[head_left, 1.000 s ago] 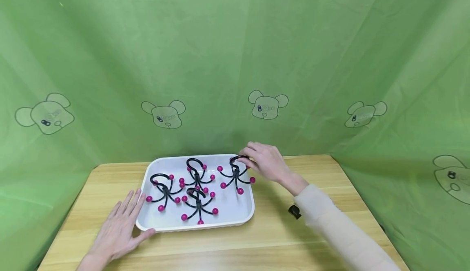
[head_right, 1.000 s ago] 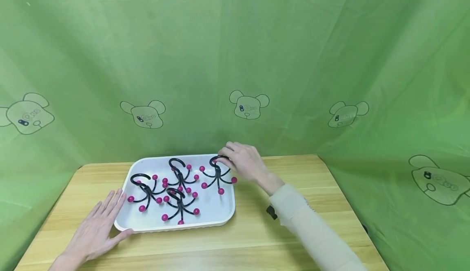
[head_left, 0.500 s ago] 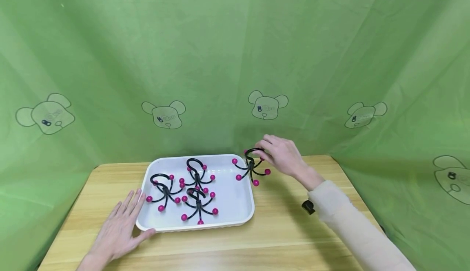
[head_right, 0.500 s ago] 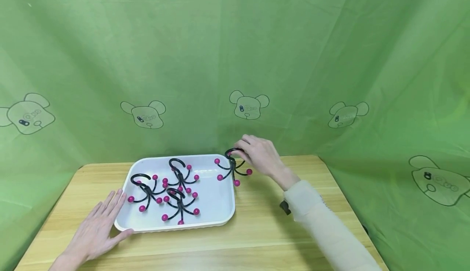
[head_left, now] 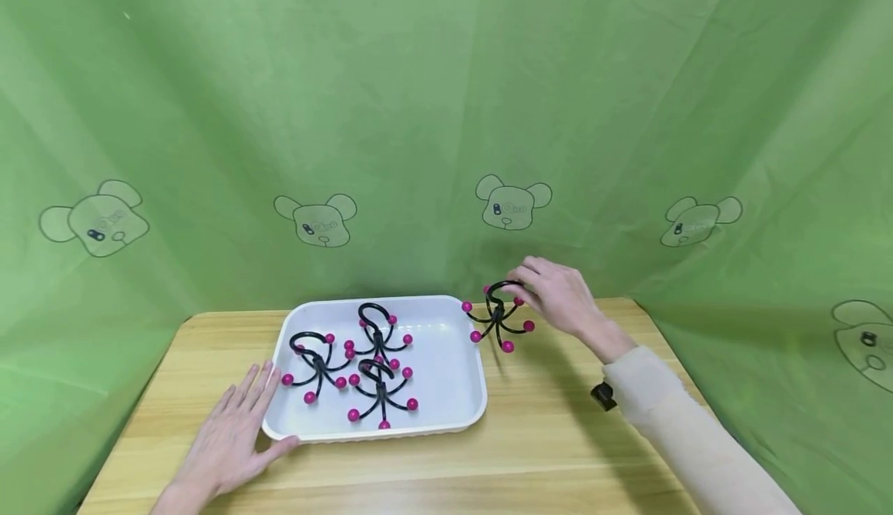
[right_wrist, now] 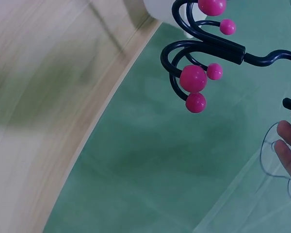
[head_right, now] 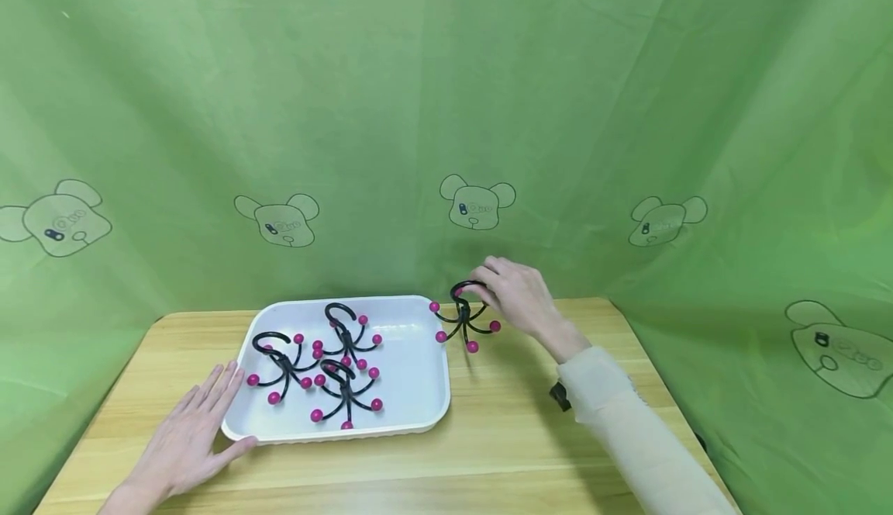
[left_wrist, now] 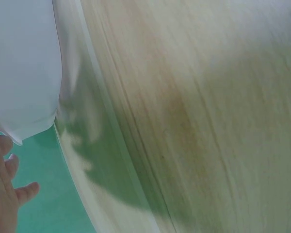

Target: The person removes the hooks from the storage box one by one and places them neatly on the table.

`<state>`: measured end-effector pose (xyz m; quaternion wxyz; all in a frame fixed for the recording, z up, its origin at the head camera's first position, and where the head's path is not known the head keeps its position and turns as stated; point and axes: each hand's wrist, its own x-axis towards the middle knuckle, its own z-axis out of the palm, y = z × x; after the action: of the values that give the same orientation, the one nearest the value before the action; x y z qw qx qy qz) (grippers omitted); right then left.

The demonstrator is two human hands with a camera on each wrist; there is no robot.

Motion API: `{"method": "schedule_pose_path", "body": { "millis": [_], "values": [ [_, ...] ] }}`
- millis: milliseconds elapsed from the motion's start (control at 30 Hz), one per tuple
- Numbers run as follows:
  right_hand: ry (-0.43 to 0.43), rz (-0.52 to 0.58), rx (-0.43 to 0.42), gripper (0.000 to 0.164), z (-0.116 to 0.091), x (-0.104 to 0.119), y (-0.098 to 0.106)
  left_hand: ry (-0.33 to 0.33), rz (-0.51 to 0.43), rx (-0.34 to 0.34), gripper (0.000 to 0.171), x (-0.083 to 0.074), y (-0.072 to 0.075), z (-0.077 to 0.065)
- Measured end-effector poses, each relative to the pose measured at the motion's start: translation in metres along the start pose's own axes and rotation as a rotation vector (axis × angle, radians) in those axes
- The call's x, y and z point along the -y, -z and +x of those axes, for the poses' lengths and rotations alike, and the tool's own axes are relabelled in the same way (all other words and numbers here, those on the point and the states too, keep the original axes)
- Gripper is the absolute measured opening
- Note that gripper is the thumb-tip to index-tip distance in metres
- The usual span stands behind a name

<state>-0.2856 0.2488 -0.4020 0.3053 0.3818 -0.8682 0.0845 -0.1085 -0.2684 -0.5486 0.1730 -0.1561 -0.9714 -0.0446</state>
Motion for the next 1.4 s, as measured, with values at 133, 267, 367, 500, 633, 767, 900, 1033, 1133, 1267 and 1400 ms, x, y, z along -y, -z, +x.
{"method": "schedule_pose_path", "body": {
  "millis": [133, 267, 367, 500, 633, 767, 900, 1033, 1133, 1267, 1400],
  "values": [
    [-0.025, -0.016, -0.019, 0.067, -0.006, -0.007, -0.004, -0.001, 0.001, -0.014, 0.111, 0.0, 0.0, -0.001],
    [-0.052, -0.026, -0.022, 0.069, -0.013, -0.015, -0.008, 0.001, 0.004, -0.014, 0.111, 0.0, -0.001, -0.001],
    [-0.07, -0.028, -0.006, 0.069, -0.019, -0.02, -0.012, 0.003, 0.005, -0.01, 0.111, 0.0, -0.001, -0.001],
    [-0.105, -0.022, 0.032, 0.053, -0.026, -0.026, -0.018, 0.004, 0.005, -0.01, 0.111, -0.001, 0.0, 0.0],
    [-0.139, -0.017, 0.065, 0.026, -0.032, -0.031, -0.027, 0.004, 0.006, -0.014, 0.111, 0.0, 0.0, 0.0],
    [-0.157, -0.011, 0.078, 0.021, -0.037, -0.034, -0.037, 0.003, 0.01, -0.02, 0.111, 0.0, -0.002, -0.001],
    [-0.175, -0.013, 0.091, 0.021, -0.04, -0.035, -0.043, 0.0, 0.015, -0.022, 0.111, 0.001, -0.003, -0.001],
    [-0.191, -0.013, 0.112, 0.022, -0.042, -0.036, -0.051, 0.003, 0.008, -0.019, 0.111, 0.0, -0.003, -0.001],
    [-0.203, -0.009, 0.126, 0.021, -0.042, -0.037, -0.056, 0.007, 0.003, -0.014, 0.111, -0.001, -0.002, -0.001],
    [-0.221, -0.009, 0.153, 0.021, -0.043, -0.038, -0.061, 0.01, 0.0, -0.009, 0.112, -0.001, -0.002, -0.001],
    [-0.227, -0.008, 0.152, 0.021, -0.043, -0.038, -0.064, 0.013, -0.002, -0.007, 0.111, -0.001, -0.002, 0.0]
  ]
}}
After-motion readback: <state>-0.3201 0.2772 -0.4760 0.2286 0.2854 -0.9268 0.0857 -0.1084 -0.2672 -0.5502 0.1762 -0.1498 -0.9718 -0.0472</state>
